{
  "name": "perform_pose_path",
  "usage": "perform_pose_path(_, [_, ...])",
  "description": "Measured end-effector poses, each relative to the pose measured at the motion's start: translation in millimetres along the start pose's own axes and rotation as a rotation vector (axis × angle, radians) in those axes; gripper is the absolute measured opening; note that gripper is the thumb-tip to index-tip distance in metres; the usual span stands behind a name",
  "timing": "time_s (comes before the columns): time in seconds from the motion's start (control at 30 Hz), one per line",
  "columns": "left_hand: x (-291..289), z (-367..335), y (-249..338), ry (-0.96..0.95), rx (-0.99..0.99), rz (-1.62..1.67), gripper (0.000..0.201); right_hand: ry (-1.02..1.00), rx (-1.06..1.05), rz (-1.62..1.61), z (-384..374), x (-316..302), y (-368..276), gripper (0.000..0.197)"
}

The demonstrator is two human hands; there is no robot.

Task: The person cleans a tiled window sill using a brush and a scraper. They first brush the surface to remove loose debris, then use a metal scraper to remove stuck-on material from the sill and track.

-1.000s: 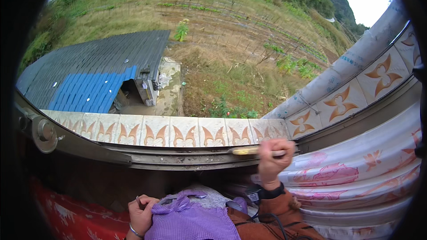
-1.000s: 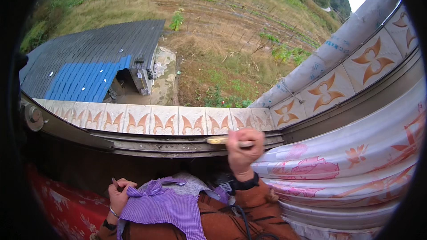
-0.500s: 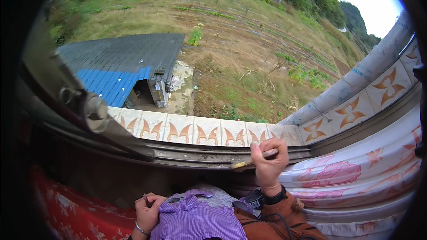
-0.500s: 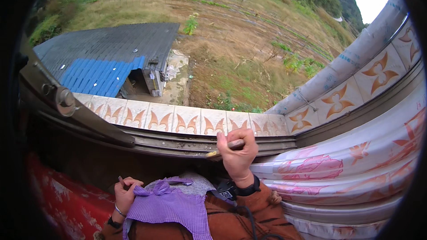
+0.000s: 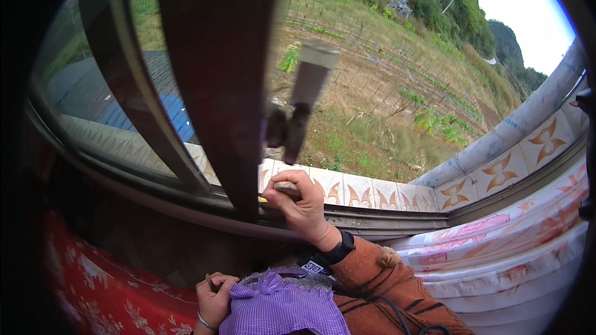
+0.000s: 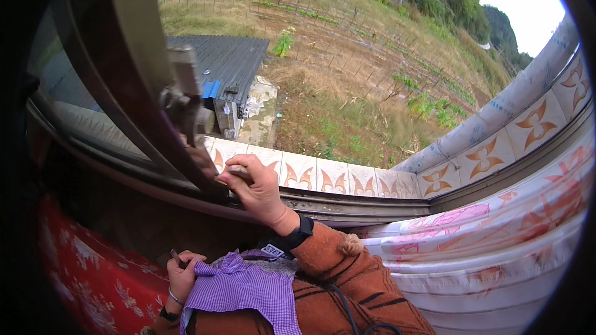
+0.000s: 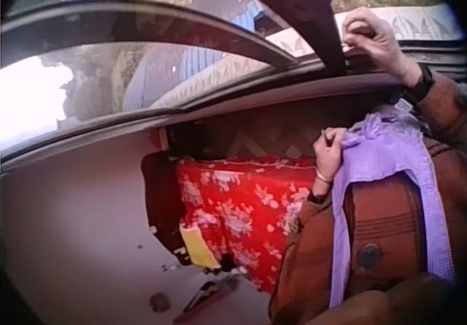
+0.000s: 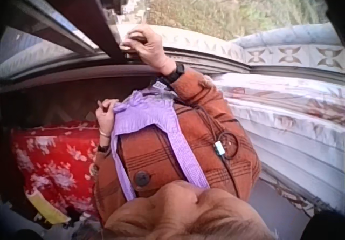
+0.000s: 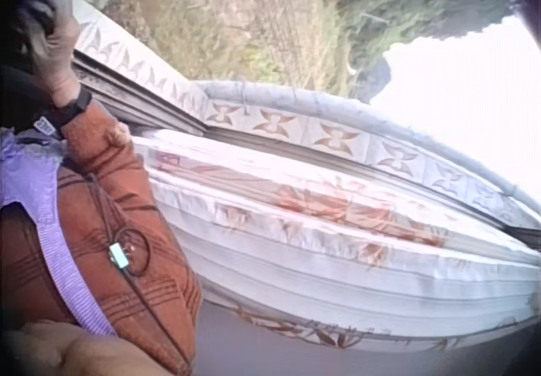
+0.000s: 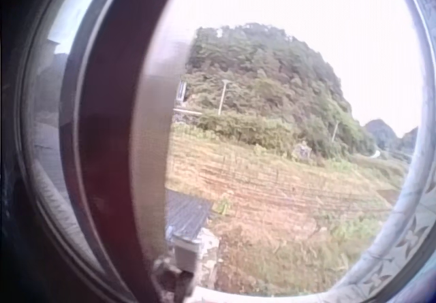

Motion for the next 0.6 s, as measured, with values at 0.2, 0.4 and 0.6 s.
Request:
perform_pose_path(0.2, [-13.4, -3.5, -13.6, -0.012, 0.013, 0.055, 0.008, -0.154, 0.257, -0.078, 22.0, -11.3, 20.4, 0.013])
perform_pose_path(0.4, [-13.2, 0.3, -12.4, 0.029, 0.066, 0.023, 0.008, -0.136, 0.404, -0.239, 29.4, -44.6, 18.8, 0.011])
perform_pose_path(0.6, [4.6, 5.6, -9.0, 0.08, 0.032, 0.073, 0.009, -0.064, 0.372, -0.218, 28.7, -79.9, 3.2, 0.01])
Point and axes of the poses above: each hand's wrist, its own z-axis away from the middle knuckle, its own x-axis out of the palm, y = z × x, the point moved 7 cm from there along -z, towards the middle knuckle, and after that the axes turned 7 degrees about -x, right-handed, at the moved point
